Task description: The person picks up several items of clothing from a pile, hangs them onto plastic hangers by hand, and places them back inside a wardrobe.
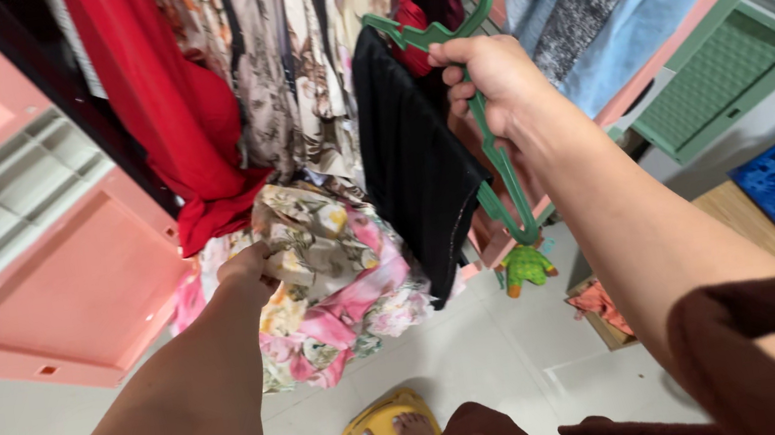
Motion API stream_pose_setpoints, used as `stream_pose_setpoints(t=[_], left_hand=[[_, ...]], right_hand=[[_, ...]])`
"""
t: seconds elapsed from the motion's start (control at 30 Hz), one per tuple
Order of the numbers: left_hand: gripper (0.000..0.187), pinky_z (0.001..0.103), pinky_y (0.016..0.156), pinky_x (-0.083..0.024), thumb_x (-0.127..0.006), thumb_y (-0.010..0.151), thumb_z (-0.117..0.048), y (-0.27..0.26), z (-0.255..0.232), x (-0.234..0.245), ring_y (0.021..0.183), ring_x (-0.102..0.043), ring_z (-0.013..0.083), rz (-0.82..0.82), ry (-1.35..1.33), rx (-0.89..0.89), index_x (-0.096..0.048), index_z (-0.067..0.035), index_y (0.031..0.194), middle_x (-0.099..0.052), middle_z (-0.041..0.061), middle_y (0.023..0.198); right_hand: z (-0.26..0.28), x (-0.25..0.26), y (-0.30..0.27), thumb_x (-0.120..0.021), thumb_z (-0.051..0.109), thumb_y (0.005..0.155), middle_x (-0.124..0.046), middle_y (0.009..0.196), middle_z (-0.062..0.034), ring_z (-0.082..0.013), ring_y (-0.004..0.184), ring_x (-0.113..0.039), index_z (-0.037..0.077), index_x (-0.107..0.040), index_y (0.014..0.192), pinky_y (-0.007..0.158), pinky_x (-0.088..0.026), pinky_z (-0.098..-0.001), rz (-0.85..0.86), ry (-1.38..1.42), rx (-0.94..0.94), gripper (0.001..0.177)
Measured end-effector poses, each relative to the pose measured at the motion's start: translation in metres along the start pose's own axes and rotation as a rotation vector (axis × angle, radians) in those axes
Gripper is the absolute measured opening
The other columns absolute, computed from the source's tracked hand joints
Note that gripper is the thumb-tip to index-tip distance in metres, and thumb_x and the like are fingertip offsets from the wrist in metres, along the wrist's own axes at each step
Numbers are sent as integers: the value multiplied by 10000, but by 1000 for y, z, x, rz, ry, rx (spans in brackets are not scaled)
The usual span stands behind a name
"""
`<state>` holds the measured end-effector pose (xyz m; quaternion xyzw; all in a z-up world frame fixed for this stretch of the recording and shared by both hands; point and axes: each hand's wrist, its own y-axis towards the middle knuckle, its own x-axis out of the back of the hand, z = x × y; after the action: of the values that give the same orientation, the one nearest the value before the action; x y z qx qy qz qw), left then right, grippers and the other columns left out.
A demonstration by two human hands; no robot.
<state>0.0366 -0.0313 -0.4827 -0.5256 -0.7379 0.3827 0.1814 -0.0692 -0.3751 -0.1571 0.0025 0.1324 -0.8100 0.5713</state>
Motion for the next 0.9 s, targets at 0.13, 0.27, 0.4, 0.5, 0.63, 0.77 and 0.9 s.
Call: stream_pose_setpoints(t=[0.13,0.27,0.4,0.5,0.63,0.77,0.9], left_hand=[[356,542,698,-538,-695,832,-205,-19,-31,3,795,-655,343,-171,370,-129,-633,75,1043,-679,210,994],[316,490,762,-552,-598,791,-135,-28,-55,2,856,-669,322,9,2,-223,-632,46,1048,-670,179,984],[298,466,801,-574,-499,754,-100,-50,-76,9,877,-680,306,259,-309,-288,-616,-2,1009,-661,152,957],[295,458,788,-582,-454,728,-112,-82,-89,10,831,-671,291,561,-417,-316,-606,-46,971,-647,138,926],[359,394,734,-572,-448,721,-117,-135,-94,-3,742,-634,231,758,-482,-246,-601,-82,1044,-622,97,882],[416,393,543,-502,-460,682,-127,-193,-79,-21,631,-590,161,1141,-440,-178,-588,-55,1071,-626,75,819],[430,384,636,-529,-483,691,-118,-234,-76,-49,653,-566,195,1228,-388,-152,-543,-6,1102,-549,71,768]], right_hand=[[4,-7,4,-718,177,913,-504,637,46,-60,484,-391,74,-651,866,486,-335,-252,-31,-6,-24,132],[8,-10,7,-713,167,909,-496,633,45,-63,478,-383,73,-646,869,488,-338,-259,-37,-13,-26,122],[10,-11,14,-701,170,923,-488,640,51,-59,483,-379,86,-635,877,493,-324,-255,5,4,-66,117],[8,-12,20,-672,174,928,-487,648,58,-58,486,-374,112,-649,899,501,-327,-254,39,11,-105,72],[0,-16,32,-631,173,938,-488,666,60,-62,497,-357,139,-642,928,517,-341,-261,75,-16,-145,37],[-11,-22,44,-650,198,952,-509,673,56,-66,509,-386,138,-618,922,515,-368,-264,158,-36,-172,75],[-9,-45,30,-613,303,962,-706,870,-74,-179,752,-657,133,-622,969,694,-544,-372,165,-137,-276,171]])
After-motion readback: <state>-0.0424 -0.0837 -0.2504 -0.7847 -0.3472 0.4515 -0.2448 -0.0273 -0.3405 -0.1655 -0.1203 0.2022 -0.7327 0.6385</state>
